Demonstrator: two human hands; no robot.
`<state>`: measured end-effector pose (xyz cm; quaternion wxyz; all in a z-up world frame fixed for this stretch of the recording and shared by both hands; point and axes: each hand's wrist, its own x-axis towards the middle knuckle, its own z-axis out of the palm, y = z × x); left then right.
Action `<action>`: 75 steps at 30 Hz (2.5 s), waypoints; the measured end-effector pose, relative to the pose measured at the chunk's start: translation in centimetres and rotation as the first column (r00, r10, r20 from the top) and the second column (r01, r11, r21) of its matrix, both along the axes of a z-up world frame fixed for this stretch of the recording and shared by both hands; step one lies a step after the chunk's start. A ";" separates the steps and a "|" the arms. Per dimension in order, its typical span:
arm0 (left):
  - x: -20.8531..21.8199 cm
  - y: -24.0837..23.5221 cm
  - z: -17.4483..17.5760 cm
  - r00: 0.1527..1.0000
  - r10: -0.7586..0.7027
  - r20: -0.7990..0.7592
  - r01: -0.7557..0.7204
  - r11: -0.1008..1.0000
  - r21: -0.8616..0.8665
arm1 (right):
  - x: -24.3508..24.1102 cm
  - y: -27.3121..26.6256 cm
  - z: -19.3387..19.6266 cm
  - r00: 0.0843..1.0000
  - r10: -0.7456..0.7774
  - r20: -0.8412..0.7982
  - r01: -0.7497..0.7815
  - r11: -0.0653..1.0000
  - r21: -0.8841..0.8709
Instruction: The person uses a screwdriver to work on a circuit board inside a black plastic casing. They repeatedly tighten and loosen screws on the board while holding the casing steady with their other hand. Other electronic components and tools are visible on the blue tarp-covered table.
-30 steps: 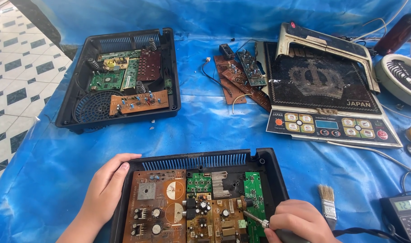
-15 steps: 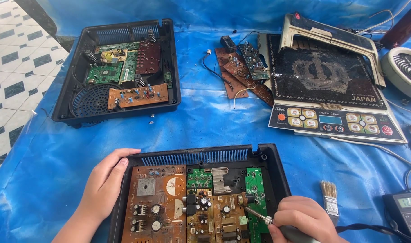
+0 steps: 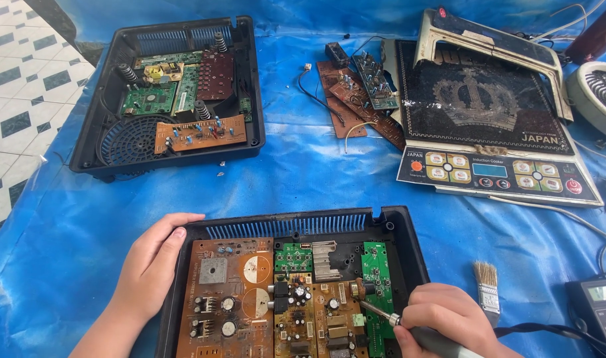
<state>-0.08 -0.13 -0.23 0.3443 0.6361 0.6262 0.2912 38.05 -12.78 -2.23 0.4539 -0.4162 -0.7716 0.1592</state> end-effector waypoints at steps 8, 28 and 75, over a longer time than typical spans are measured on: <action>-0.1 0.1 -0.1 1.000 -0.003 -0.011 0.004 1.000 0.018 | -0.2 0.1 0.3 1.000 -0.003 -0.008 0.003 1.000 0.012; -0.1 0.1 -0.2 1.000 -0.010 0.012 0.010 1.000 0.014 | -0.4 0.1 0.6 1.000 -0.002 -0.027 0.002 1.000 0.016; 0.3 0.0 0.6 0.999 0.027 0.025 -0.025 0.997 -0.070 | 1.1 -0.7 -1.2 0.975 0.064 0.213 -0.118 0.961 0.249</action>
